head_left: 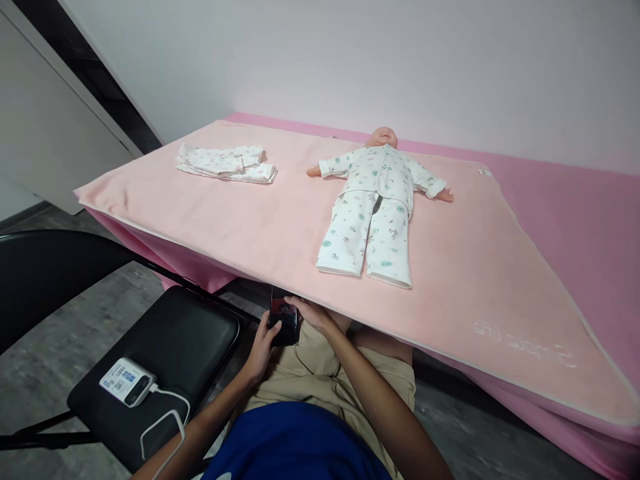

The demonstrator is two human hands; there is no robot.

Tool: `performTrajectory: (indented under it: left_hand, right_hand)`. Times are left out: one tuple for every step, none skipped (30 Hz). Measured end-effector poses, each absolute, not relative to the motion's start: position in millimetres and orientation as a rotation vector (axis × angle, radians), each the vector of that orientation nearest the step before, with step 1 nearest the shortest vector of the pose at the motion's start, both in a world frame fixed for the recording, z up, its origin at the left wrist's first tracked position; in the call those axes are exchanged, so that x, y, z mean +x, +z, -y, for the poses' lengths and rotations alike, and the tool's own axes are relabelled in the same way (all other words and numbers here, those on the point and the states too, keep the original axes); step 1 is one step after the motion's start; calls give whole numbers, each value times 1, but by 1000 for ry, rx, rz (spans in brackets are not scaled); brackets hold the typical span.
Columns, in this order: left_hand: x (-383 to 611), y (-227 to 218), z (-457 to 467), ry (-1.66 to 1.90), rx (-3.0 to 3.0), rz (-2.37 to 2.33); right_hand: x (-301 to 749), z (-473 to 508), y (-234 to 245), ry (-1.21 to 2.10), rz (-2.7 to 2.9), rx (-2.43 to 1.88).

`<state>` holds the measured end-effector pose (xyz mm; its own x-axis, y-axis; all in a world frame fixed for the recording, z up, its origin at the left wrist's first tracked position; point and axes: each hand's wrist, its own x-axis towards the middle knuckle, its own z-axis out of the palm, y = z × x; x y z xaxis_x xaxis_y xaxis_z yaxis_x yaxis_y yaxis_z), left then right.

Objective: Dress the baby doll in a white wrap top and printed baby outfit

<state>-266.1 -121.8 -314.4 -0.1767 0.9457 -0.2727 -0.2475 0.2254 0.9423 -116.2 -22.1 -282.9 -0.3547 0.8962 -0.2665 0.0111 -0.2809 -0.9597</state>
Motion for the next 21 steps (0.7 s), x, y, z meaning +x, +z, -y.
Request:
performTrajectory:
  left_hand:
    - [-265,-312,122,1249,776,-1297]
    - [-264,-308,121,1236,803,-1298]
    - [-262,-305,121,1230,824,-1306]
    - [-260,-302,121,1231,840,-1321]
    - [-258,-298,120,1234,851,-1341]
    - [-256,-296,119,1239,858,-1363]
    - [-253,-293,119,1245,866,-1385]
    - [-252,-291,118,1249,878,-1405]
    - [-250,-290,117,1251,893,-1423]
    - [-249,-289,117,1251,909,-1435]
    - [-248,-289,116,1252,921,-1444]
    - [-247,-289,116,1250,929,-1450]
    - [-247,-290,116,1251,930,-1455]
    - [-247,-291,116,1252,924,-1456]
    - [-247,-293,117,1254,909,-1451]
    - [-248,-295,117,1258,883,-1438]
    - [-249,-298,118,1263,848,-1419]
    - [-251,-301,118,1270,807,-1398]
    - [-252,-303,119,1278,764,-1377]
    - [-254,-306,118,1286,727,-1358]
    - [-256,-309,118,1294,698,-1344]
  right_hand:
    - [-116,23,-283,1727,1290,-1193]
    - [-116,23,-284,1743,1286,-1195]
    - [-116,23,-284,1759,1280,-1196]
    - [-116,23,-285,1774,1275,-1196]
    - [-117,23,-285,1788,1271,-1196]
    - [-117,23,-286,1800,1268,-1196]
    - [-117,22,-287,1808,1266,-1197]
    - [-118,21,-287,1810,1265,-1198]
    - [-118,21,-288,1809,1264,-1197]
    - [-118,20,-289,1803,1262,-1196]
    - [-118,19,-290,1795,1261,-1195]
    - [-118,19,-291,1785,1260,-1194]
    - [-118,19,-292,1778,1260,-1193]
    - [-118,18,-293,1771,1260,-1194]
    - [-118,18,-295,1765,1258,-1196]
    - [-118,18,-296,1760,1256,-1198]
    - [-119,18,-298,1755,1252,-1202]
    - [-119,17,-300,1749,1248,-1206]
    - [-119,17,-301,1741,1243,-1209]
    - [-120,17,-302,1730,1240,-1212]
    - [-120,17,-303,1717,1238,-1212]
